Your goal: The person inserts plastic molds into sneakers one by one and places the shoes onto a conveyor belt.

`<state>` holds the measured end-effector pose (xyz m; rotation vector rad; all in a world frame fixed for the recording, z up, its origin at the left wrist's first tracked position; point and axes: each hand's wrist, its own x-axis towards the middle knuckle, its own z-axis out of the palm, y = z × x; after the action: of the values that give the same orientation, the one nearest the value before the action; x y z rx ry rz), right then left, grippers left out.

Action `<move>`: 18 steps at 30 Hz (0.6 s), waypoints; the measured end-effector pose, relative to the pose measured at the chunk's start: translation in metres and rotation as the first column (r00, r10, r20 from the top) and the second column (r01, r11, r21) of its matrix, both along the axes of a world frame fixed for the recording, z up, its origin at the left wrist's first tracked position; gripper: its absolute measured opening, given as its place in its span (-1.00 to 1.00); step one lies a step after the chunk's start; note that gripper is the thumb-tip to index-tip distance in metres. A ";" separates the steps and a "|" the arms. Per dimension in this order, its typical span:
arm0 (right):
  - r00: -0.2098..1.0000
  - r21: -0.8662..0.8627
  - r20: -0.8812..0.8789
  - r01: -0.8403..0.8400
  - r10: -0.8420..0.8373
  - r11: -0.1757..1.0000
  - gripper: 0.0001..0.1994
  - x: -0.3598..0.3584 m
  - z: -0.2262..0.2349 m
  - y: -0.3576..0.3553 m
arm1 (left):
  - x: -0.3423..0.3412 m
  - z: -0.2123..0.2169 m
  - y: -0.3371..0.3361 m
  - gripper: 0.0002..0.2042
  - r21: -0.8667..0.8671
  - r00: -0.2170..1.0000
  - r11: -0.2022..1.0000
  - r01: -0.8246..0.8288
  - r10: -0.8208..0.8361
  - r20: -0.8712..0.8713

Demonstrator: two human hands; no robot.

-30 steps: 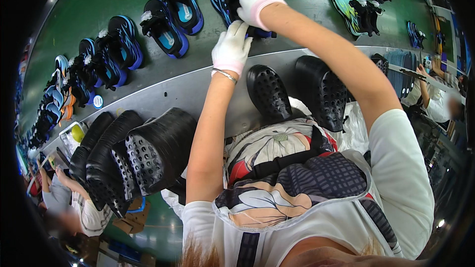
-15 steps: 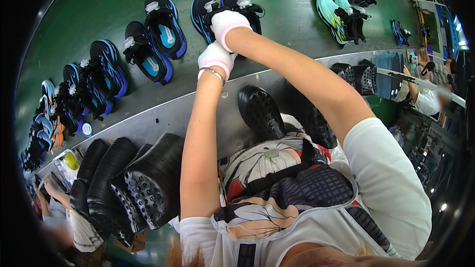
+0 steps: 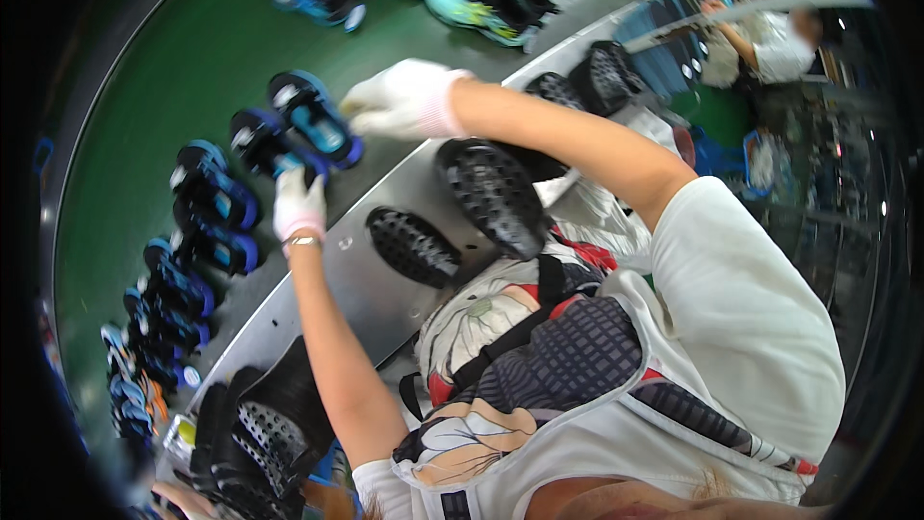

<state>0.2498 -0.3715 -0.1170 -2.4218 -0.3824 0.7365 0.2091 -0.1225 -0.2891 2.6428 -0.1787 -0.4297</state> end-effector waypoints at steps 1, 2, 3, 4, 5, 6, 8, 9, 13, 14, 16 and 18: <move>0.992 -0.005 0.086 0.095 -0.094 0.995 -0.60 -0.015 0.004 -0.041 | -0.004 0.006 0.004 -0.55 -0.019 0.999 1.000 -0.003 0.004 0.039; 0.967 -0.007 0.173 0.193 -0.188 0.981 -0.61 -0.031 0.011 -0.085 | -0.007 0.017 0.003 -0.54 -0.041 0.997 0.999 -0.003 0.006 0.077; 0.940 -0.098 0.121 0.331 -0.319 0.939 -0.63 -0.046 0.029 -0.119 | -0.013 0.031 0.006 -0.53 -0.067 0.994 0.998 -0.013 0.020 0.109; 0.895 -0.164 0.173 0.438 -0.411 0.884 -0.63 -0.065 0.031 -0.163 | -0.017 0.042 0.005 -0.51 -0.099 0.989 0.995 -0.017 0.031 0.142; 0.804 -0.183 0.192 0.593 -0.563 0.784 -0.64 -0.087 0.032 -0.203 | -0.021 0.047 0.007 -0.50 -0.098 0.980 0.994 -0.040 0.059 0.190; 0.746 -0.309 0.222 0.665 -0.628 0.680 -0.63 -0.110 0.031 -0.245 | -0.025 0.053 0.007 -0.49 -0.101 0.968 0.993 -0.062 0.085 0.236; 0.663 -0.245 0.311 0.748 -0.681 0.616 -0.66 -0.160 0.025 -0.315 | -0.037 0.073 -0.005 -0.51 -0.201 0.958 0.956 -0.213 0.245 0.147; 0.688 -0.354 0.352 0.725 -0.634 0.591 -0.68 -0.177 0.023 -0.335 | -0.042 0.077 -0.004 -0.53 -0.204 0.953 0.949 -0.239 0.270 0.137; 0.770 -0.423 0.389 0.638 -0.507 0.644 -0.73 -0.215 -0.014 -0.376 | -0.055 0.087 -0.006 -0.59 -0.200 0.947 0.950 -0.239 0.274 0.169; 0.770 -0.437 0.392 0.637 -0.503 0.635 -0.72 -0.216 -0.021 -0.375 | -0.057 0.089 -0.011 -0.59 -0.196 0.951 0.954 -0.227 0.261 0.165; 0.785 -0.433 0.406 0.617 -0.469 0.658 -0.71 -0.216 -0.032 -0.379 | -0.060 0.095 -0.024 -0.61 -0.196 0.958 0.959 -0.206 0.238 0.160; 0.805 -0.396 0.431 0.575 -0.409 0.716 -0.69 -0.216 -0.045 -0.387 | -0.063 0.102 -0.028 -0.63 -0.183 0.963 0.956 -0.229 0.250 0.102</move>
<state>0.0337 -0.7585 -0.1622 -2.9556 0.4235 0.2065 0.1463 -0.1502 -0.1872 2.4825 0.0658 -0.1614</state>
